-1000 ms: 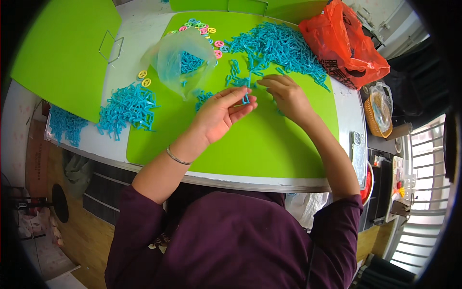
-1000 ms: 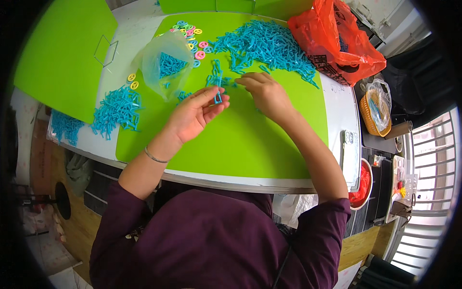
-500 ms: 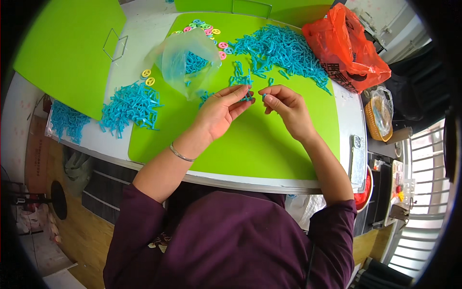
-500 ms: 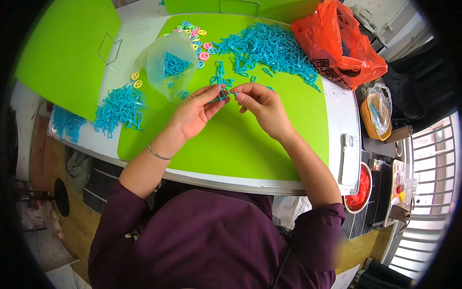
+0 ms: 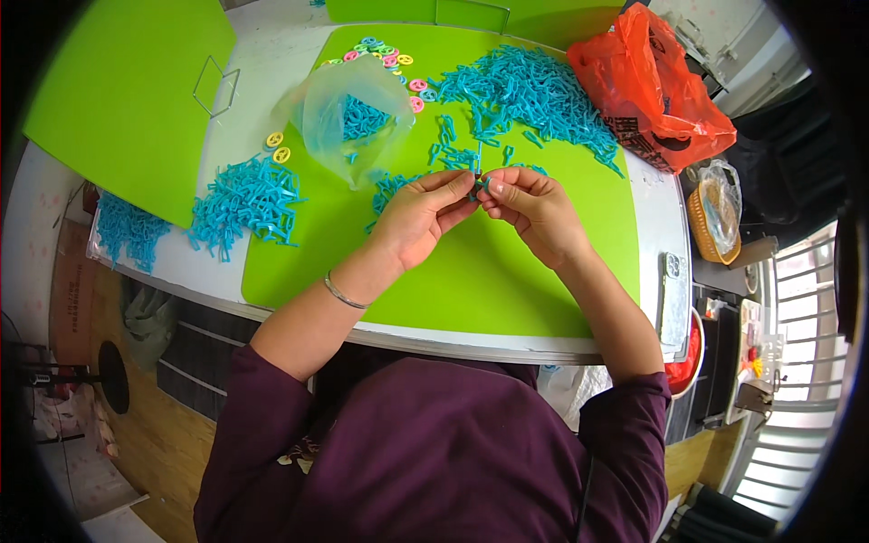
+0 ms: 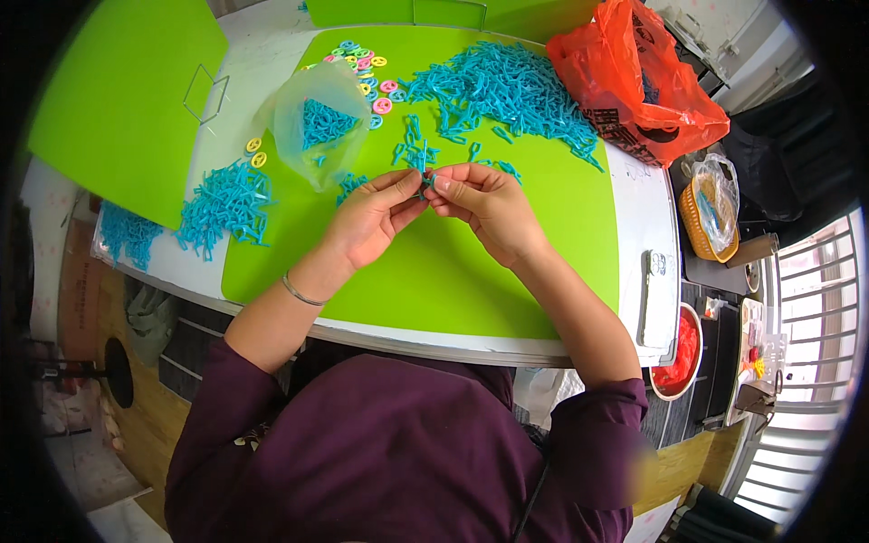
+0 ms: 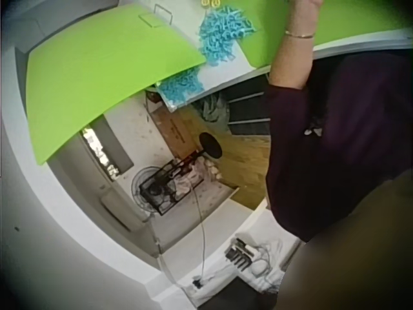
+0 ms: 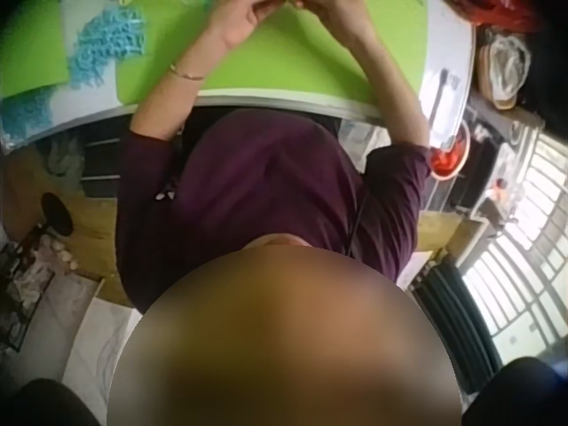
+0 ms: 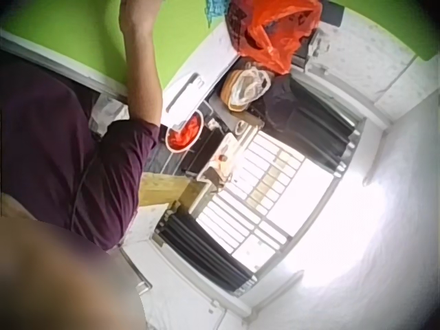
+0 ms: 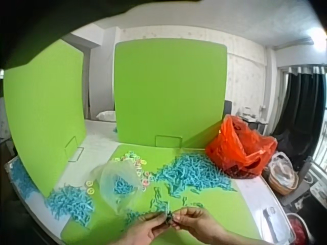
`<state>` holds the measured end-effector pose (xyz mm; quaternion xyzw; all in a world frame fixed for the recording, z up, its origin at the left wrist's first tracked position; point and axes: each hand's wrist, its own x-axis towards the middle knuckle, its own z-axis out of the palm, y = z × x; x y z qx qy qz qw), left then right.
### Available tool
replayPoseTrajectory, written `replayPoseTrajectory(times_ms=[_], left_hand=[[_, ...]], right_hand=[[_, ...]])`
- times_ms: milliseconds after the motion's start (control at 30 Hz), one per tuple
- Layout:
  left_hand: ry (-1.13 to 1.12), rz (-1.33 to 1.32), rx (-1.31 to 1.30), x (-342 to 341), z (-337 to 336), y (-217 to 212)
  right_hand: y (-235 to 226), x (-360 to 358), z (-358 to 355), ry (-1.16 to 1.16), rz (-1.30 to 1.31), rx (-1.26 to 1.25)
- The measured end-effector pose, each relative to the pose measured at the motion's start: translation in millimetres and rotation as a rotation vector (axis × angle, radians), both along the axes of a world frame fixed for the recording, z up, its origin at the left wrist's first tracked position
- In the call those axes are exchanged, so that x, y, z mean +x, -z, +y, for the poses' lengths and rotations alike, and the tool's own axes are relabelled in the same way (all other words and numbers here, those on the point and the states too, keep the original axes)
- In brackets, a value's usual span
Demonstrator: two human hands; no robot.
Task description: Connecting interlocking blue plastic pieces to form a chain at a workstation.
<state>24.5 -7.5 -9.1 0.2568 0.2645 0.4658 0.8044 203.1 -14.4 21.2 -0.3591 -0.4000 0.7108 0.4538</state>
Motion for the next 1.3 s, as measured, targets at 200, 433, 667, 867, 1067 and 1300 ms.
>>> replayPoseTrajectory(times_ms=[200,433,667,867,1067,1300], left_hand=[[-0.261,0.390,0.389,6.9,-6.7,-1.8],[-0.256,0.540,0.532,2.2,-4.9,-6.5],[-0.247,0.388,0.496,11.2,-6.2,-0.1],[-0.157,0.344,0.445,9.3,-8.8,-16.2],[-0.029,0.436,0.471,-2.8,-1.7,-16.6],[-0.189,0.481,0.540,-27.2,-5.3,-44.0]], right_hand=[[-0.3,-4.8,-8.6,0.072,-0.227,0.169],[2.0,-2.7,-9.8,0.035,-0.032,0.037],[6.5,-10.9,-10.0,0.102,-0.047,0.096],[8.6,-8.8,-9.8,0.165,0.080,0.064],[11.3,-9.3,-14.4,0.066,-0.118,0.228],[2.4,13.3,11.2,0.045,-0.465,0.439]])
